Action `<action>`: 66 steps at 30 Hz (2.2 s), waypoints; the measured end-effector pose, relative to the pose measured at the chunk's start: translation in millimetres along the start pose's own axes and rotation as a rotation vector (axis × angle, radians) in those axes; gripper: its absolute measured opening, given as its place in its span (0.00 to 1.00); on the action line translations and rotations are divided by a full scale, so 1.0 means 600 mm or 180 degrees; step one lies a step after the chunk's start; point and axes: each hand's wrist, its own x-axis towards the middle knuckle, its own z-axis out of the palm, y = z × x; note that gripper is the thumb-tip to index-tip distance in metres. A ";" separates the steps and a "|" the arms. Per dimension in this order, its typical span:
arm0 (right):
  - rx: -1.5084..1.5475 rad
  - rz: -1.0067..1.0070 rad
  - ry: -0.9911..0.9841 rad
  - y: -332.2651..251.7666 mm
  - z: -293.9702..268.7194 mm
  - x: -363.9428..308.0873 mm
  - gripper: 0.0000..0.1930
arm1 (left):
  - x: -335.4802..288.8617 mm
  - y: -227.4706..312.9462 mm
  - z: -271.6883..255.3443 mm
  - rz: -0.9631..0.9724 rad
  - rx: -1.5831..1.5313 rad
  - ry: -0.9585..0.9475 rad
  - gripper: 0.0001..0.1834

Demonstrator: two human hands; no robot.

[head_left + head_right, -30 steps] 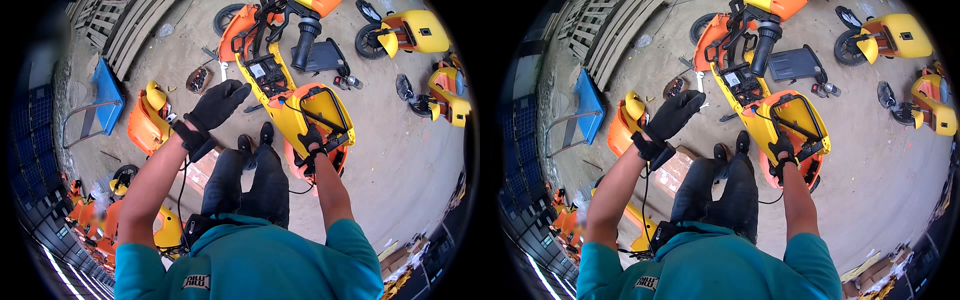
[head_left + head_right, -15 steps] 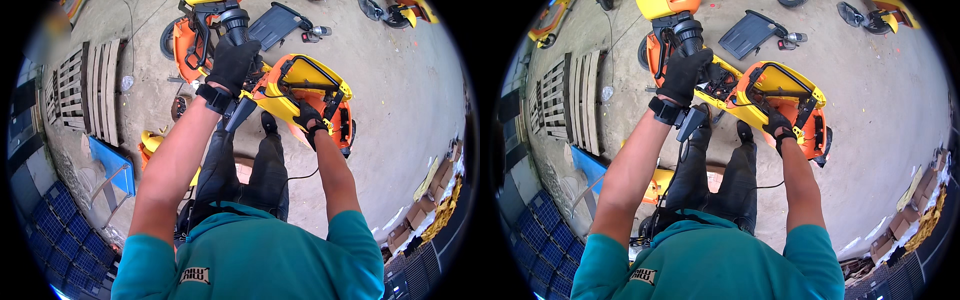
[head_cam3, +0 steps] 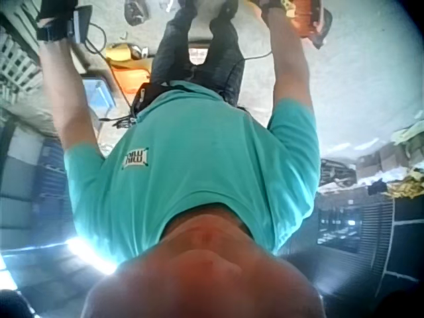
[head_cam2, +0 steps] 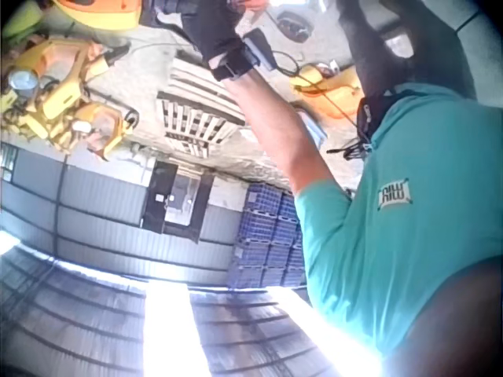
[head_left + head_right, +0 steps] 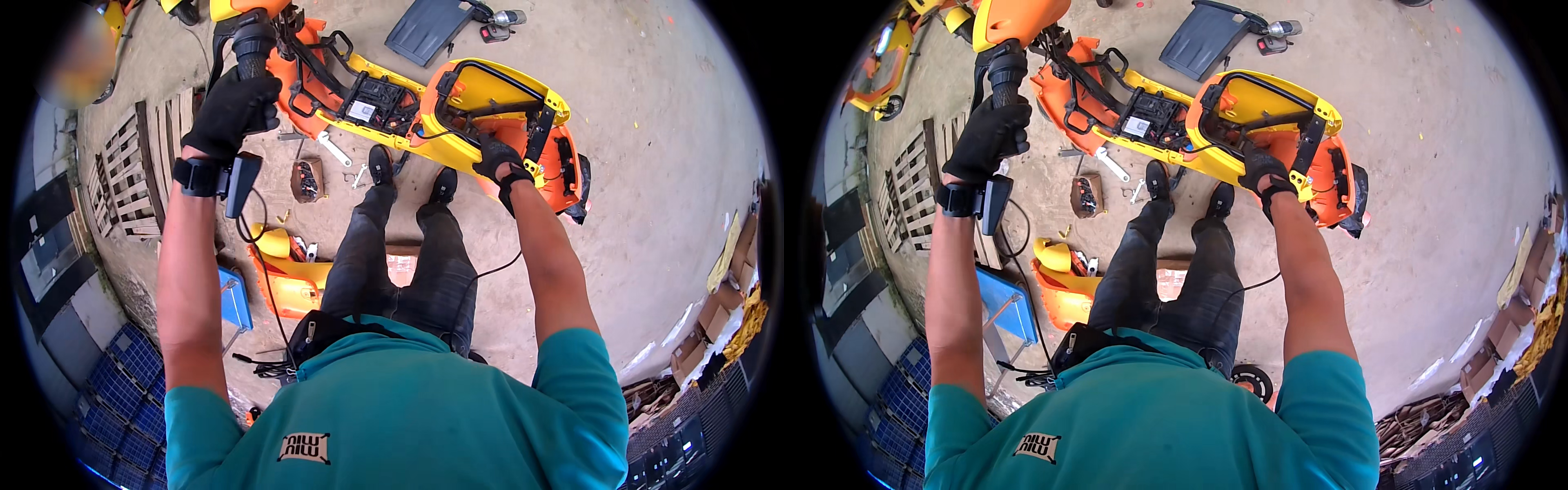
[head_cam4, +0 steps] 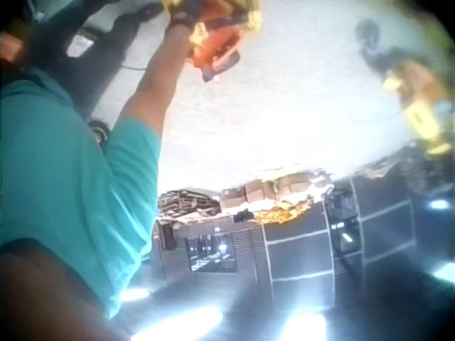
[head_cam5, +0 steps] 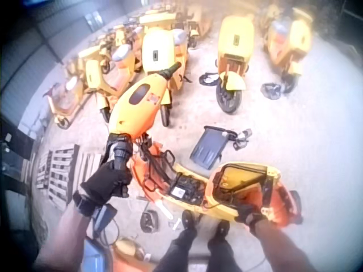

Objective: The person works on the internal components of a scooter, handling wires and parts within the body frame and then positioning a large yellow plastic panel onto the scooter's chassis.

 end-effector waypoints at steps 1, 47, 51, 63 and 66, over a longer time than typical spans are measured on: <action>-0.0028 0.0020 -0.0045 0.005 0.004 0.001 0.32 | -0.002 0.007 -0.007 -0.0054 0.0167 0.0100 0.08; -0.0546 -0.0559 0.1298 -0.079 0.035 -0.069 0.13 | -0.101 -0.080 -0.035 -0.0307 0.0414 0.0840 0.13; -0.1395 -0.0438 0.1369 -0.080 0.066 -0.072 0.09 | -0.095 -0.079 -0.021 -0.0257 0.0286 0.0796 0.14; -0.0873 0.0408 0.0699 -0.085 0.081 -0.072 0.10 | -0.088 -0.083 0.002 -0.0068 -0.0060 0.0612 0.14; -0.0018 0.0493 0.0492 -0.118 0.061 -0.054 0.17 | -0.083 -0.089 0.006 0.0051 -0.0087 0.0544 0.14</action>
